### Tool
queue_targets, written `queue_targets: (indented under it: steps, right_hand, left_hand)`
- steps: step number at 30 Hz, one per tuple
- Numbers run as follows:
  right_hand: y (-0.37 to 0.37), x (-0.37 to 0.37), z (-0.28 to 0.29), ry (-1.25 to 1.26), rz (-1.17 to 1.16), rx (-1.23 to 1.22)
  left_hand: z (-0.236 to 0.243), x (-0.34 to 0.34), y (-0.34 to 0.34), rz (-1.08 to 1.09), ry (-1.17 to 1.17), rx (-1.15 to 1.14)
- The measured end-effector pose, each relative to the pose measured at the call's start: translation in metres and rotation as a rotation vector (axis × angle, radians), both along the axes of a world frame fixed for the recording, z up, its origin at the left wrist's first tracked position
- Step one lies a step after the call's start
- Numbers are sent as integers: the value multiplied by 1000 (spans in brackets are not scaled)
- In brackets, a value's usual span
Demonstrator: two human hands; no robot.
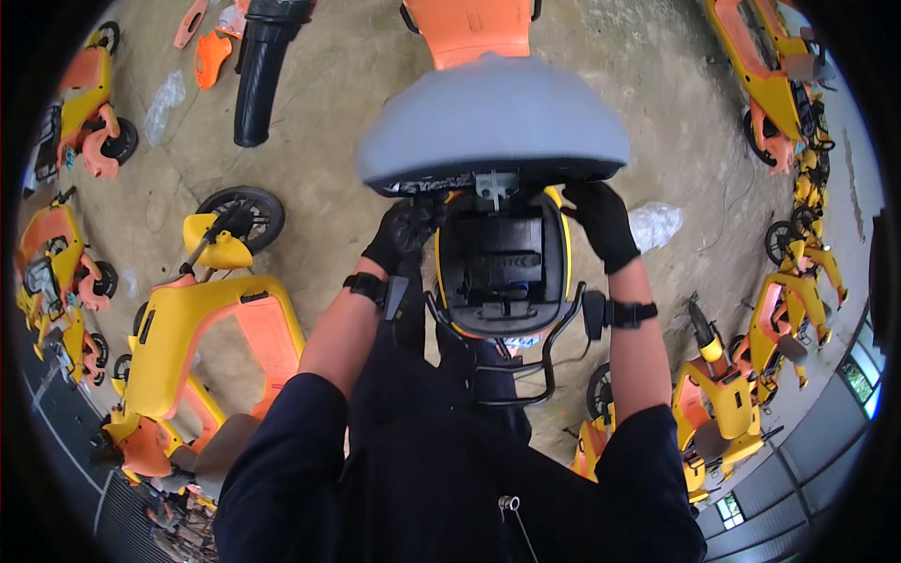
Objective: The person opens the seat of an electric scooter and manipulates components inside the battery compartment by hand, then closes the seat and checks its latching.
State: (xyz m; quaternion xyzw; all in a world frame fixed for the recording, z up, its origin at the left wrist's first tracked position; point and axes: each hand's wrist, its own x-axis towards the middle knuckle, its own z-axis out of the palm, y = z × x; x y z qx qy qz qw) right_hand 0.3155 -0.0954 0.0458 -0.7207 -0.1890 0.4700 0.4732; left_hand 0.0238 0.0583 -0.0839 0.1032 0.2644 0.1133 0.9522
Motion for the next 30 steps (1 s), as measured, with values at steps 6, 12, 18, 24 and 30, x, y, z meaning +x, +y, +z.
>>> queue_targets:
  steps: [6,12,18,24,30]
  right_hand:
    - [22,-31,-20,-162,-73,-91]
    - [42,-30,-77,-274,12,-457]
    - [31,-12,-84,-266,223,-594]
    - [21,-8,-120,-384,160,-516]
    - [30,-15,-108,-370,162,-318]
  left_hand:
    - [-24,10,-4,4,539,796]
    - [-5,43,6,-2,820,1046]
    - [-14,48,9,-271,752,192]
    - [-43,35,2,-477,529,1407]
    - [-67,-4,8,-697,708,1211]
